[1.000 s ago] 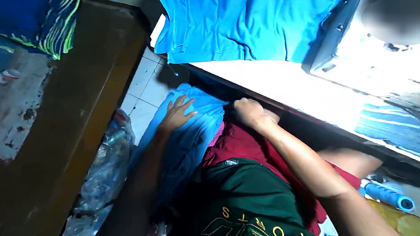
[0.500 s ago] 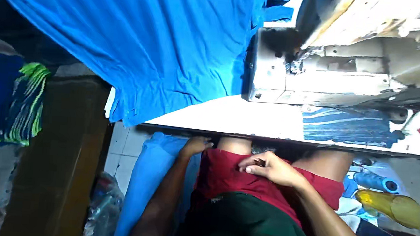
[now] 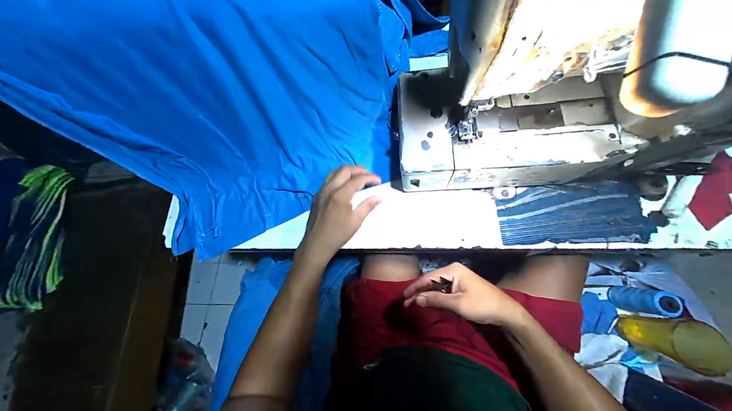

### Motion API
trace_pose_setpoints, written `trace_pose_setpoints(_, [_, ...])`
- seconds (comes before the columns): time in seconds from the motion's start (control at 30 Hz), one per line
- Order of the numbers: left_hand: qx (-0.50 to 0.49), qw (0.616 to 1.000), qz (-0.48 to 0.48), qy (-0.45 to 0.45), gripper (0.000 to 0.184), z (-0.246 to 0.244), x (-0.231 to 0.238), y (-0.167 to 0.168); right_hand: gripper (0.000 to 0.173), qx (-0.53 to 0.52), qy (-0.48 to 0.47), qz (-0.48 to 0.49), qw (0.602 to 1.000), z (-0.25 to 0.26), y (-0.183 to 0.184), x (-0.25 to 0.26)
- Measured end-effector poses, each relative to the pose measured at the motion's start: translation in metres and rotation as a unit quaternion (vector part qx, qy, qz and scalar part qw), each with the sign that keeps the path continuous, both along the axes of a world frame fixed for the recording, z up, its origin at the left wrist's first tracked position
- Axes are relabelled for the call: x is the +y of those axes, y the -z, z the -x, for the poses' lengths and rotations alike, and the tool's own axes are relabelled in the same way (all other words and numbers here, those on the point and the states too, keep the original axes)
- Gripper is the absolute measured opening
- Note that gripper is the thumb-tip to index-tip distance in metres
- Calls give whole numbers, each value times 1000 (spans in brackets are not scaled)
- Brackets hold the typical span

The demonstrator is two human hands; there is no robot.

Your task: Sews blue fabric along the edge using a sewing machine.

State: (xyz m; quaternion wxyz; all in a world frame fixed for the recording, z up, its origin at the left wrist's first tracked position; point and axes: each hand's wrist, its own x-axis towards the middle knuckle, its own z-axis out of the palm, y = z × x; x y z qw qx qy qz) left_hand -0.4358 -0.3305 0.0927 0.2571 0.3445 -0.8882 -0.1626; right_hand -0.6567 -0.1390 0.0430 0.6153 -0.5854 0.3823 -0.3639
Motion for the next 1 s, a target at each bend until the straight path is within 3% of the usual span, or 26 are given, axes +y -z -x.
trace_pose_setpoints(0.03, [-21,1000,9,-11,32,9,-13,4,20,-3,-1,5,1000,-2,-5,0])
trace_pose_setpoints(0.1, [-32,999,22,-26,18,20,-29,10,20,-7,-3,-1,1000,0,-10,4])
trace_pose_setpoints(0.17, [-14,1000,-2,-28,16,20,-38,7,20,-20,0,-25,999,6,-9,9])
trace_pose_setpoints(0.3, [151,978,-141,-32,15,1,-24,-27,18,-18,54,-56,997,7,-9,12])
trace_pose_setpoints(0.43, [257,942,-217,-9,5,-9,-2,-61,21,28,102,-5,994,-20,-35,-15])
trace_pose_setpoints(0.53, [246,946,-208,14,4,-16,17,-77,25,35,171,28,984,-44,-59,-54])
trace_pose_setpoints(0.67, [190,964,-184,29,8,-22,29,-85,29,-109,249,49,961,-58,-76,-87])
trace_pose_setpoints(0.73, [177,966,-187,29,11,-23,28,-81,27,-132,264,55,954,-57,-84,-89])
trace_pose_setpoints(0.9, [192,957,-216,28,11,-27,27,-77,16,-64,323,155,932,-67,-73,-105])
trace_pose_setpoints(1.0, [173,972,-157,12,9,-34,29,-85,16,106,369,146,912,-72,-66,-93])
